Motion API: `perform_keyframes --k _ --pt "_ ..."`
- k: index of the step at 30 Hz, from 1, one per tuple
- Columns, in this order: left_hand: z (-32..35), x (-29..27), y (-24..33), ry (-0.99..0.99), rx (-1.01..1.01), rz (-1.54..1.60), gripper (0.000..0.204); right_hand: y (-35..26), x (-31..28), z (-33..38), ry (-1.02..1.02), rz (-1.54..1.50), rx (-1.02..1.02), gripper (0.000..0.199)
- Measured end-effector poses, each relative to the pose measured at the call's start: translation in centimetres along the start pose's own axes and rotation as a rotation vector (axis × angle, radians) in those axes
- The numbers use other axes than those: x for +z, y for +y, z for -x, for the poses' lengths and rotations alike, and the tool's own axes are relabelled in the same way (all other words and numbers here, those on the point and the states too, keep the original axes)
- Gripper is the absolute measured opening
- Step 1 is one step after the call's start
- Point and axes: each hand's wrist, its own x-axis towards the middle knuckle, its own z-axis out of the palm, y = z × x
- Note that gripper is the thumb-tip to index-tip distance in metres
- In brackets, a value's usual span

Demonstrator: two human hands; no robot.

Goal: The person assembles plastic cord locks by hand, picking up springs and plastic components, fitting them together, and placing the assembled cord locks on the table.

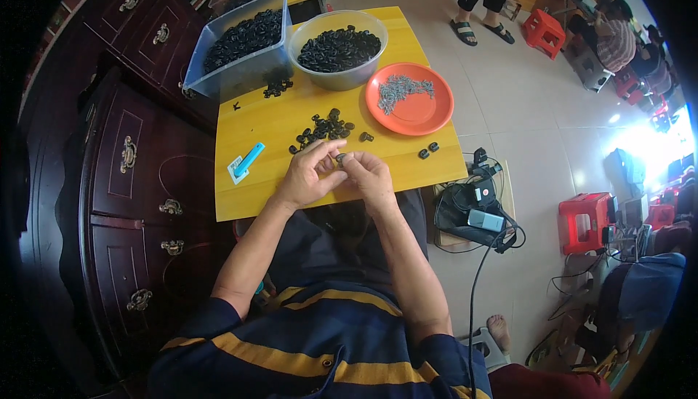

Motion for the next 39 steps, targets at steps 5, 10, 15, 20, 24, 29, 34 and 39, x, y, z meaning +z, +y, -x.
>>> perform_keyframes --k 5,10,15,20,24,29,34,39 --pt "-0.2 1.3 -0.2 0.214 0.2 -0.306 0.036 0.4 0.1 -0.2 0.0 -0.01 -0.036 0.017" --pt "-0.2 1.6 -0.8 0.172 0.219 -0.377 0.031 1.0 -0.4 -0.3 0.003 -0.101 -0.028 0.016" --pt "-0.2 1.5 -0.9 0.16 0.203 -0.355 0.03 0.2 0.1 0.0 0.036 -0.118 0.04 0.019" --pt "-0.2 1.6 -1.1 0.148 0.213 -0.361 0.027 0.4 0.1 0.1 0.066 -0.115 0.012 0.017" --pt "-0.4 1.7 -1.0 0.142 0.206 -0.361 0.024 0.6 0.2 0.1 0.088 -0.157 -0.014 0.015" --pt "-0.8 1.7 -1.1 0.135 0.233 -0.363 0.023 0.8 0.3 0.0 0.122 -0.162 -0.036 0.015" --pt "-1.1 1.9 -1.4 0.142 0.277 -0.347 0.02 0.4 0.3 0.2 0.139 -0.145 -0.057 0.015" --pt "-1.4 2.3 -0.8 0.144 0.291 -0.295 0.02 0.0 -1.0 0.2 0.078 -0.062 -0.097 0.014"
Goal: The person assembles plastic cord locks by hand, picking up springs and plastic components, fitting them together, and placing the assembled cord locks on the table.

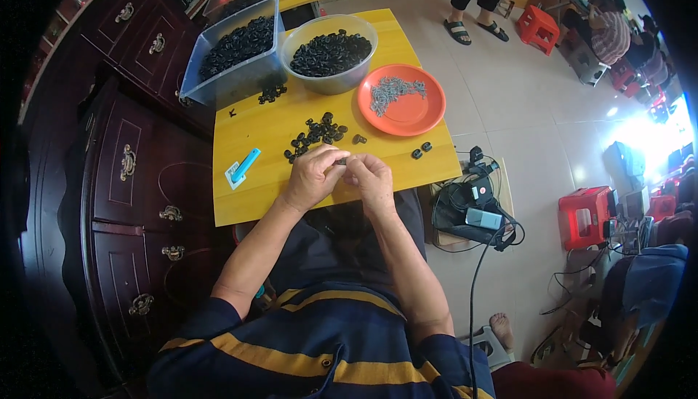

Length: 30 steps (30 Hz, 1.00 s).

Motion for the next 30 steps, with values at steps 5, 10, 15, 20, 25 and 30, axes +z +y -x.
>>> perform_keyframes --k 5,10,15,20,25,30 --pt "0.2 0.5 0.2 -0.019 0.001 0.016 0.02 -0.1 -0.4 0.5 0.037 0.058 -0.039 0.019" --pt "0.0 1.4 0.4 0.008 -0.017 0.044 0.02 -0.9 -0.9 0.5 0.059 0.149 -0.069 0.02" --pt "-0.3 2.1 0.1 -0.024 -0.017 0.085 0.019 -1.6 -1.3 0.7 0.07 0.267 -0.084 0.02" --pt "-0.7 2.6 0.3 0.007 -0.014 0.07 0.017 -1.7 -1.2 0.4 0.112 0.256 -0.085 0.019" --pt "-1.2 2.6 0.6 0.029 0.009 0.055 0.02 -1.9 -1.1 0.1 0.116 0.231 -0.142 0.018" --pt "-1.5 2.8 0.5 0.027 0.05 0.058 0.03 -2.0 -2.4 -0.4 0.186 0.373 -0.19 0.022"
